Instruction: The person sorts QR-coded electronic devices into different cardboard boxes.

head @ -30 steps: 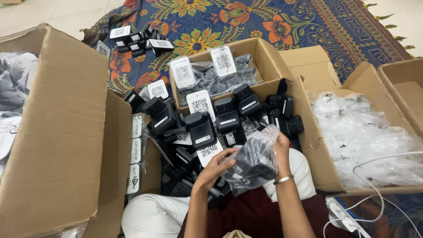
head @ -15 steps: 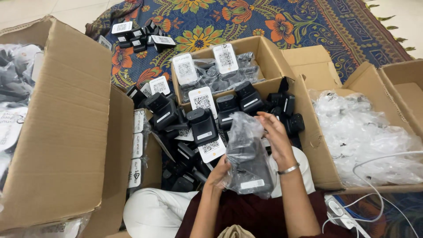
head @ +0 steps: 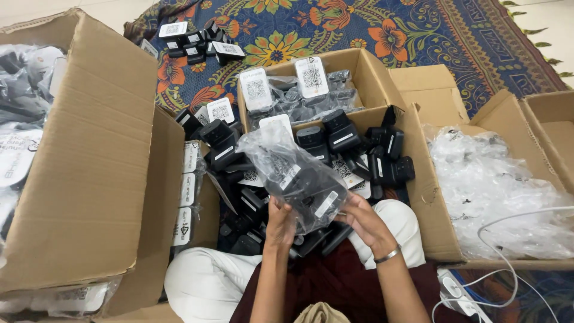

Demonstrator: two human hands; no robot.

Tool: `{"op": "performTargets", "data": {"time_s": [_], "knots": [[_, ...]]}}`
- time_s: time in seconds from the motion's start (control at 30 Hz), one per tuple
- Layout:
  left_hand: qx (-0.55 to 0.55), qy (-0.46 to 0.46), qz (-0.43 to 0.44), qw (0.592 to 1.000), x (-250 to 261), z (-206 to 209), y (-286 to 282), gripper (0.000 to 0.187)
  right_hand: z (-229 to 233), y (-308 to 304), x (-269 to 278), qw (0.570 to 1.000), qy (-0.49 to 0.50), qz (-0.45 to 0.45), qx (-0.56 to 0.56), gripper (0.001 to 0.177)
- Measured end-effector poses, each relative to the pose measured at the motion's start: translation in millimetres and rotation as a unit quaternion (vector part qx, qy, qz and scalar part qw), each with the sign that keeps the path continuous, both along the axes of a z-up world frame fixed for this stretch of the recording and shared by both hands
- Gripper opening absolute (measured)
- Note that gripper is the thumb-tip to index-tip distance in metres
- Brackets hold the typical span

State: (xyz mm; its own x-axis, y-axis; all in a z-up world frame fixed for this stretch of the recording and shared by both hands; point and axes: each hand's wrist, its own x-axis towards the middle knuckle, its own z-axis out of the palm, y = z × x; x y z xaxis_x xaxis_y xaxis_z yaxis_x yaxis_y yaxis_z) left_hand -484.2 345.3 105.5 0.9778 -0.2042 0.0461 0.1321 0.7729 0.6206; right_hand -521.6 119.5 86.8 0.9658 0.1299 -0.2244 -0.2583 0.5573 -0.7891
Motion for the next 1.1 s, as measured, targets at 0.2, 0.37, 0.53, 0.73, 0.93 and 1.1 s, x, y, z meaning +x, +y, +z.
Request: {"op": "performTargets", "data": {"time_s": [0.2, 0.37, 0.53, 0.73, 0.93, 1.1], "knots": [[-0.024, -0.007, 0.027, 0.999, 2, 0, 14, 0.103, 32, 25, -7, 0.981, -0.078, 0.078, 0.161, 0.059], [0.034, -0.049, 0.043, 0.997, 1, 55, 3, 0.084, 14, 28, -5, 0.982, -0.042, 0.072, 0.170, 0.060], [0.056, 0.029, 0.042, 0.997, 19, -12, 14, 0.039, -30, -5, -3, 0.989, -0.009, 0.074, 0.129, 0.051], [0.123, -0.022, 0.054, 0.991, 13, 20, 2, 0.034, -38, -70, -2, 0.999, -0.013, -0.010, 0.039, 0.045], [0.073, 0.071, 0.109, 0.989, 16, 22, 1, 0.038, -62, -120, 20, 0.979, 0.056, -0.192, 0.029, 0.040], [0.044, 0.034, 0.123, 0.991, 21, 1, 20, 0.031, -114, -158, 85, 0.947, 0.088, -0.277, 0.135, 0.033]]}}
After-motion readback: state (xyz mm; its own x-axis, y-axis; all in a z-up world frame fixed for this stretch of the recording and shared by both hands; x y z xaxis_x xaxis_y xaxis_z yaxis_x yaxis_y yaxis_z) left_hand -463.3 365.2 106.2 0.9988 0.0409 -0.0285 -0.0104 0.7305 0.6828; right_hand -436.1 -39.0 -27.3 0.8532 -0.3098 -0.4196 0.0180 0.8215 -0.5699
